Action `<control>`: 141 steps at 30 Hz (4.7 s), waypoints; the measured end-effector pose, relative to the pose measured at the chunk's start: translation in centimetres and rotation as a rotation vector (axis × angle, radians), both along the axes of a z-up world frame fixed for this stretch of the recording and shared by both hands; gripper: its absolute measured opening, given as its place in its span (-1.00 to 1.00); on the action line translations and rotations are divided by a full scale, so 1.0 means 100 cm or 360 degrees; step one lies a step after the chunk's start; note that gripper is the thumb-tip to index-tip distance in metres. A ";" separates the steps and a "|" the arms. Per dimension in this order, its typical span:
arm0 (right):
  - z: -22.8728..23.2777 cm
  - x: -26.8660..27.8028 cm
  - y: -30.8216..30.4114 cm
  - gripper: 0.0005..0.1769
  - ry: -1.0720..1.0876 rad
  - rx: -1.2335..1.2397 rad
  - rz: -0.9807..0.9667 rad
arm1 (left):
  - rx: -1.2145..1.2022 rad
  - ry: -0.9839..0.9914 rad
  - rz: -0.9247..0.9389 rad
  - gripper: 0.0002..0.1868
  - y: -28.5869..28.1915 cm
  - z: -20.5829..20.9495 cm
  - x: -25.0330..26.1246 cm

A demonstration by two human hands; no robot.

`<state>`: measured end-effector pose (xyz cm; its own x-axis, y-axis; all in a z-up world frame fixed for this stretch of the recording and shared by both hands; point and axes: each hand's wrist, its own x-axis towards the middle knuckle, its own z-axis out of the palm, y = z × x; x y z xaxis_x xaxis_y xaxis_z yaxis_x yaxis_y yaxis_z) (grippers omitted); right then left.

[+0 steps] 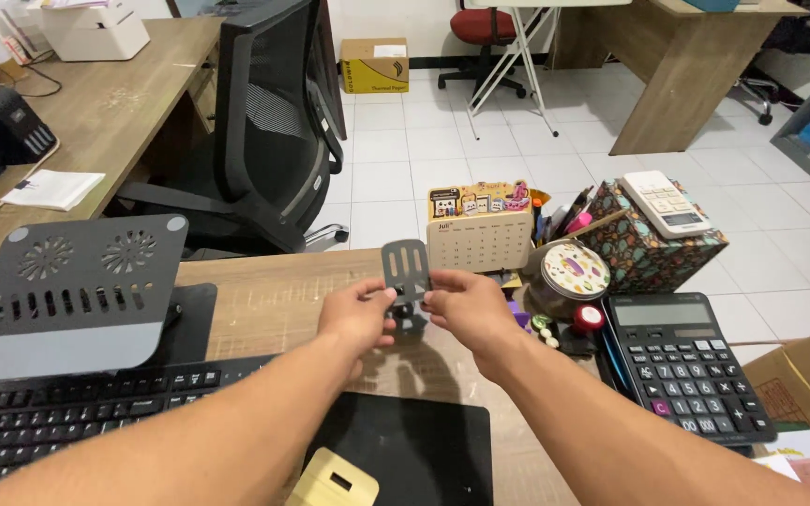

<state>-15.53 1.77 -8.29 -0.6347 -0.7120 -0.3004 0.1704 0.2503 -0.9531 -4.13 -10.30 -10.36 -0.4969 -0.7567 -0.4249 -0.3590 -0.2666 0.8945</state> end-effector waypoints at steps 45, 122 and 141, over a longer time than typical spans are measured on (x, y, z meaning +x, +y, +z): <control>-0.003 -0.004 -0.046 -0.46 0.0368 0.0329 0.0078 | 0.0270 -0.0272 0.0080 -0.67 -0.060 -0.015 -0.047; -0.015 0.213 0.102 -0.46 0.0787 0.1459 -0.0397 | -0.0689 -0.0790 -0.0492 -0.35 0.118 -0.021 0.224; -0.053 0.145 0.117 -0.61 -0.0157 0.0661 -0.0733 | -0.0127 -0.0731 -0.0342 -0.28 0.087 -0.045 0.207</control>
